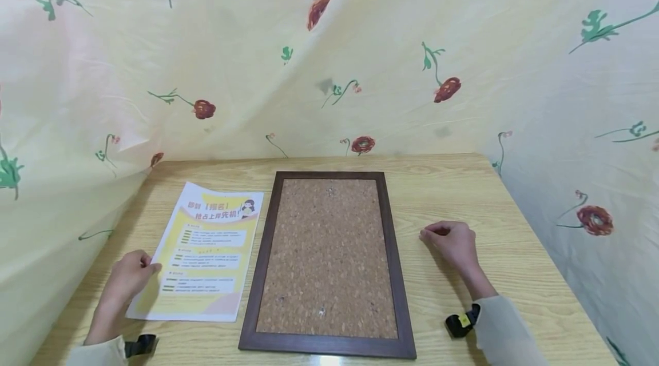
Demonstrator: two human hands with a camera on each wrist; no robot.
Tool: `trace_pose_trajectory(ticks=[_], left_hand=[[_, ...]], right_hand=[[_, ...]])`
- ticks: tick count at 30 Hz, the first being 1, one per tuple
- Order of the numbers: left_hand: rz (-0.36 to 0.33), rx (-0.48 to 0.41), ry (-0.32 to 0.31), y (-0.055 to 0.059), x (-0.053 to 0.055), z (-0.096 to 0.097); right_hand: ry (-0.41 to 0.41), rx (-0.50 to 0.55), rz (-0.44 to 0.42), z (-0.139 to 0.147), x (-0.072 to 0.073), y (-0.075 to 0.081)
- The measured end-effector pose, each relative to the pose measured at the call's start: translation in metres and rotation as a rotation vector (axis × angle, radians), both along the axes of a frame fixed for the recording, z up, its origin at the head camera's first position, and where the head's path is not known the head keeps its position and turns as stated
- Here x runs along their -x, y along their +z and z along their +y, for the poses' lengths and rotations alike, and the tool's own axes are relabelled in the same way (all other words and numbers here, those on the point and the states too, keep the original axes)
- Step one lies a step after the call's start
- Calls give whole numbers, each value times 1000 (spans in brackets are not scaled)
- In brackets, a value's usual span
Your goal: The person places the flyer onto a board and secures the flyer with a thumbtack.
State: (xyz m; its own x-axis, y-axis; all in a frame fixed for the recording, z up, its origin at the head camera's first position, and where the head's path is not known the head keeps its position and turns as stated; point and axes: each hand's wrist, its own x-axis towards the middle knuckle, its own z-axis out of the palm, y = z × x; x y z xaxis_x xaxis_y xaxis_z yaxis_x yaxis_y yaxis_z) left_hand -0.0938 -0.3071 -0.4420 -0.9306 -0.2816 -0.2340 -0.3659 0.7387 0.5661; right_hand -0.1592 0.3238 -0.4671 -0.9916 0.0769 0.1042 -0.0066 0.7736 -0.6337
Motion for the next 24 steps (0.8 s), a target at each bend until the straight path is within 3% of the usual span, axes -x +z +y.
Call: trace_pose_trajectory(ticks=[5, 16, 24], left_hand=[[64, 1, -7, -2, -3, -2], [102, -18, 19, -2, -3, -5], [144, -85, 15, 1, -9, -7]], right_hand=[[4, 25, 11, -1, -1, 1], [0, 62, -37, -2, -1, 4], [13, 206, -105, -2, -3, 7]])
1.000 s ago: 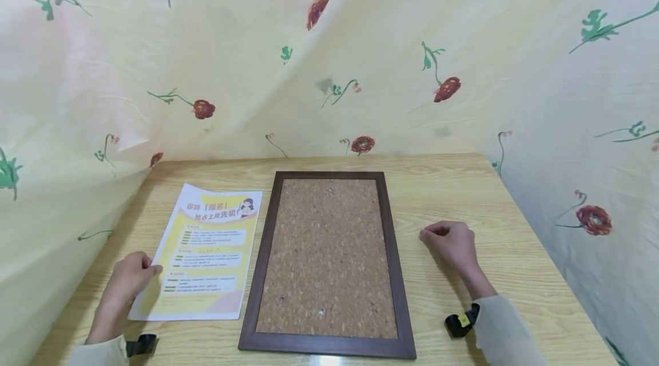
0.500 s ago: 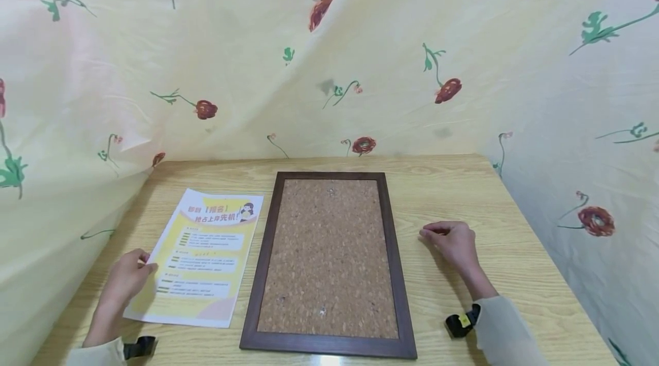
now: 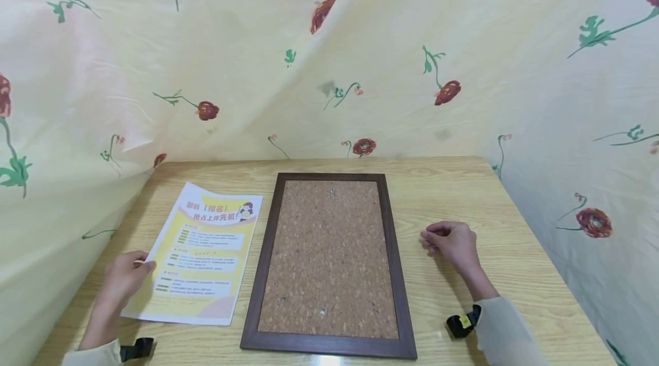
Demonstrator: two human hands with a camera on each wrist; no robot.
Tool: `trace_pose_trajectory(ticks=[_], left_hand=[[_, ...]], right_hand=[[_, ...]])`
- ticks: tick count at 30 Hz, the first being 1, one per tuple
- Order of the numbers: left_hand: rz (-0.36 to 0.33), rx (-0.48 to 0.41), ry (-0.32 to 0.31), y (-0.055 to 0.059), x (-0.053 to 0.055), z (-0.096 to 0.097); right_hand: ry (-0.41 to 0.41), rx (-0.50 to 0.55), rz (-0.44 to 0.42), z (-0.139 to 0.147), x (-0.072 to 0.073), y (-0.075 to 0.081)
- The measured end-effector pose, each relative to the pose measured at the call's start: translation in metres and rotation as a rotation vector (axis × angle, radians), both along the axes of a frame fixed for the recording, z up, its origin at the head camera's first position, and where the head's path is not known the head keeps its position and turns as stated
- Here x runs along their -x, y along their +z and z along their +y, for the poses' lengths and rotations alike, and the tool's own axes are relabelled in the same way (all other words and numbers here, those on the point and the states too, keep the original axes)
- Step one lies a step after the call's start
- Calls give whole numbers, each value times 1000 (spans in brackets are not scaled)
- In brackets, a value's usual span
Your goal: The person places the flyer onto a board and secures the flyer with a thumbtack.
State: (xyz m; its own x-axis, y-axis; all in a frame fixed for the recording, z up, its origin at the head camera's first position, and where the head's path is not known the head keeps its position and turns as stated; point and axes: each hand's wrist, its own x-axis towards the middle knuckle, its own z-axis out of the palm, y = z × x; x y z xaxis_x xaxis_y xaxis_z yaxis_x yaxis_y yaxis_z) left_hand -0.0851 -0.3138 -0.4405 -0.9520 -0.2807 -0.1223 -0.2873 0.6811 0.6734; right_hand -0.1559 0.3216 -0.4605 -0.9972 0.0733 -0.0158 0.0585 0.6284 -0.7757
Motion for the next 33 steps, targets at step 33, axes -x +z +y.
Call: trace_pose_trajectory(ticks=[33], left_hand=[[-38, -234, -13, 20, -2, -8]], right_hand=[[77, -7, -137, 3, -3, 2]])
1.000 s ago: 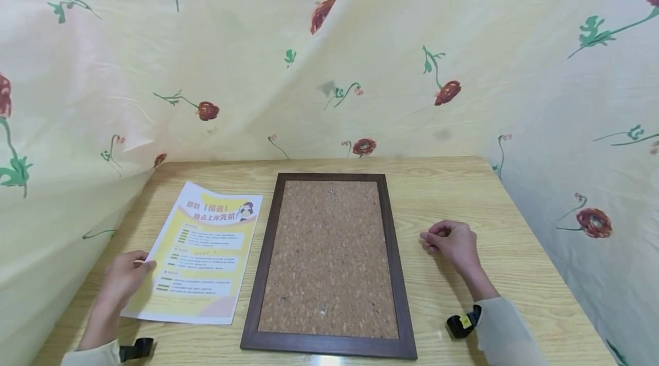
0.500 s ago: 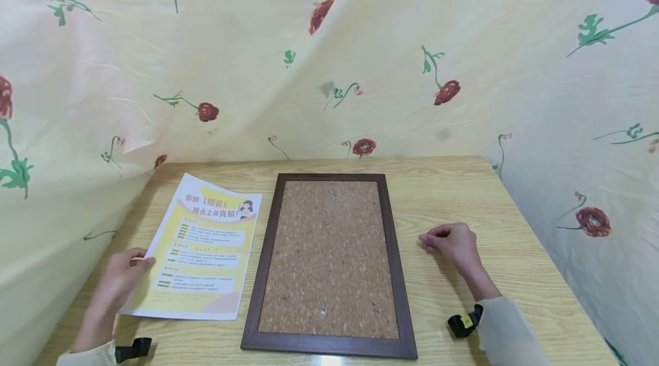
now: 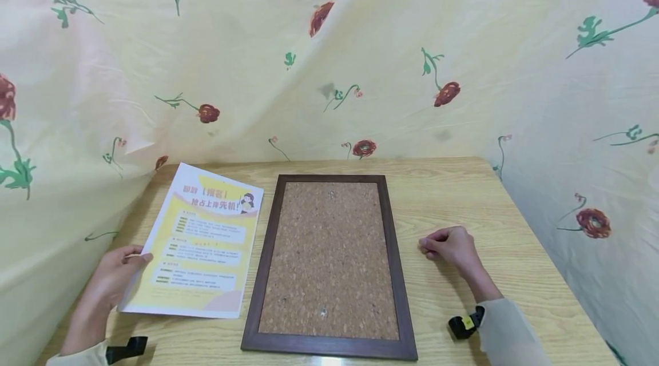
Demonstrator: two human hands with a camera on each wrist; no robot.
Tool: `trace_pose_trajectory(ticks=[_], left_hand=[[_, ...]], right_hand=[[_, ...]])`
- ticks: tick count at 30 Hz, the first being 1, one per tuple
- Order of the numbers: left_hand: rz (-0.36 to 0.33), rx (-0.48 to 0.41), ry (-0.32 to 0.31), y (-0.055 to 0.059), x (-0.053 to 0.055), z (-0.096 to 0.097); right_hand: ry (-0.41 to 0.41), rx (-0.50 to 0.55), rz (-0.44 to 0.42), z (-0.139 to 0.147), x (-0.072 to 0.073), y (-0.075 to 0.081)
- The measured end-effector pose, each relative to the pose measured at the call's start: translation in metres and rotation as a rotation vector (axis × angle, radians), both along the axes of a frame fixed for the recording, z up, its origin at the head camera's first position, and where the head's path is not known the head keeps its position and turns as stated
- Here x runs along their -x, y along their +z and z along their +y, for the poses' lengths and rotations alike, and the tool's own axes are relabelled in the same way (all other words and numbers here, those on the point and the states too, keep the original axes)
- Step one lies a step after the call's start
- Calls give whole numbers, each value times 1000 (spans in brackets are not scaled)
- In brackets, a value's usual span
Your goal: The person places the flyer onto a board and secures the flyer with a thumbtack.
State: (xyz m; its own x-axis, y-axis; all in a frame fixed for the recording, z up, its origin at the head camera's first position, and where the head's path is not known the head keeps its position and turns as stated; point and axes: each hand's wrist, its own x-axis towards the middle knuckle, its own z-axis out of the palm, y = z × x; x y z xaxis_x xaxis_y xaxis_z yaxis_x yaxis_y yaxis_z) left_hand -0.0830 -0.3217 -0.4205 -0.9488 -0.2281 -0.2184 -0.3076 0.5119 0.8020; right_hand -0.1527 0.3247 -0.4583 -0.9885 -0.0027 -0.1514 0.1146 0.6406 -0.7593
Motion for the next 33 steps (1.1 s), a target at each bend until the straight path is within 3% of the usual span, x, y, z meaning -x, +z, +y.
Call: trace_pose_trajectory(ticks=[10, 20, 27, 33], left_hand=[[13, -145, -7, 16, -1, 6], [74, -214, -21, 27, 3, 17], [90, -310, -67, 24, 10, 30], [69, -339, -85, 23, 15, 42]], right_hand=[[-8, 185, 17, -1, 1, 0], [-20, 149, -14, -4, -1, -1], [-12, 126, -10, -4, 0, -1], [18, 142, -15, -3, -2, 1]])
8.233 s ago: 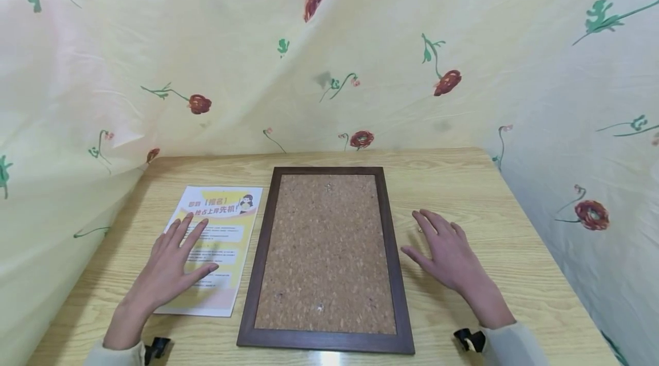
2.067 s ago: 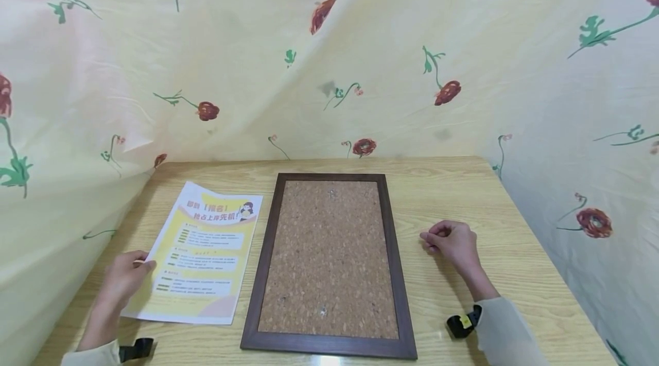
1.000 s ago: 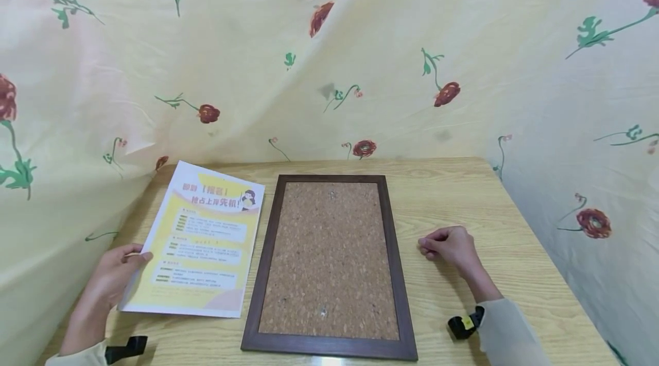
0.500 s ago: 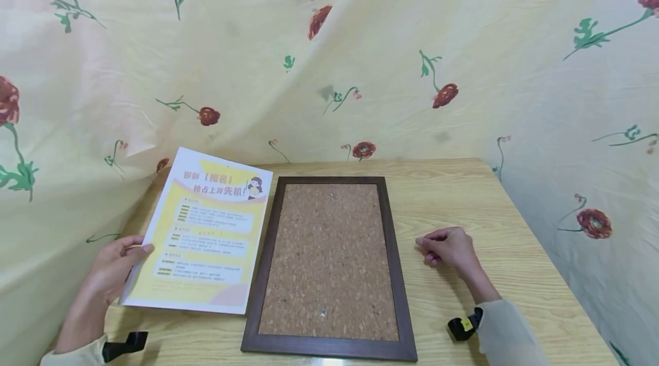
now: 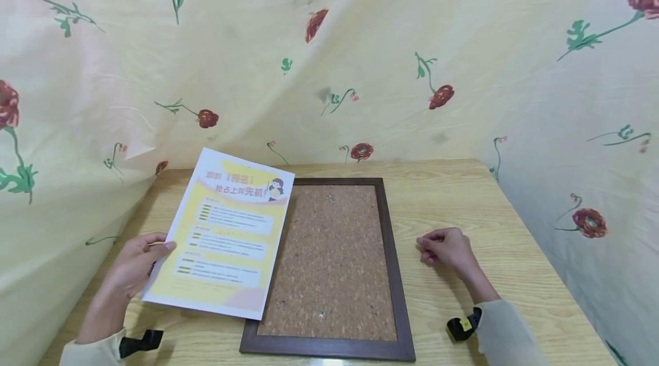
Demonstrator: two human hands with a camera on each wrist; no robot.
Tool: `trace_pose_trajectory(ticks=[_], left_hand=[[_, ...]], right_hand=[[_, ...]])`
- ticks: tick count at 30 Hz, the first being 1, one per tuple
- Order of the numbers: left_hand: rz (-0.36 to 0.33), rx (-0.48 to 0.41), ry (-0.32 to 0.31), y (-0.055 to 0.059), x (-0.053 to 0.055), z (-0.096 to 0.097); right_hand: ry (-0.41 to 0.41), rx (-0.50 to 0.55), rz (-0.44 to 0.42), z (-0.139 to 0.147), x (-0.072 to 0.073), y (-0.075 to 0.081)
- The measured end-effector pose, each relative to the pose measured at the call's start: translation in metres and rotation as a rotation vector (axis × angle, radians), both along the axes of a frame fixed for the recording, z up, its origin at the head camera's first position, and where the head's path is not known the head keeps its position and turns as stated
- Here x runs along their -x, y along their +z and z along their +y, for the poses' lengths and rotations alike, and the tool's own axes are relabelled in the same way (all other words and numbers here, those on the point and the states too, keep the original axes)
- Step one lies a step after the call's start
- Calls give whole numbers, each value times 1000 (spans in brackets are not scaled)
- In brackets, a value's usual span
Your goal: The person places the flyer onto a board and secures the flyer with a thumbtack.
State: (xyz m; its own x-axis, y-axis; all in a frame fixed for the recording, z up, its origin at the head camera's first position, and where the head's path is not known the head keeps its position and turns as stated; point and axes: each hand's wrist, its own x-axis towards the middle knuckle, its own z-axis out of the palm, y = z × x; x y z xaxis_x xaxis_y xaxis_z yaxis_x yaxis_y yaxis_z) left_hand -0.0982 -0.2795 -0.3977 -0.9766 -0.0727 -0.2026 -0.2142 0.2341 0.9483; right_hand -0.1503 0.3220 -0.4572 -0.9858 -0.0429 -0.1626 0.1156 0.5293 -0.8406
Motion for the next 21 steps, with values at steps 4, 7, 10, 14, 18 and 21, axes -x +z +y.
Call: trace_pose_trajectory(ticks=[4, 7, 10, 14, 18, 21], left_hand=[[0, -18, 12, 1, 1, 7], [7, -24, 21, 0, 2, 11], [2, -40, 35, -3, 4, 16], [-12, -81, 30, -4, 6, 25], [-13, -138, 8, -5, 8, 35], [-12, -187, 7, -7, 9, 42]], right_hand=[[19, 34, -11, 3, 1, -1], [29, 61, -15, 6, 2, -2], [36, 76, -15, 6, 2, -3], [31, 70, -11, 5, 0, -3], [28, 79, -4, 3, 0, -2], [18, 88, -4, 2, 1, -1]])
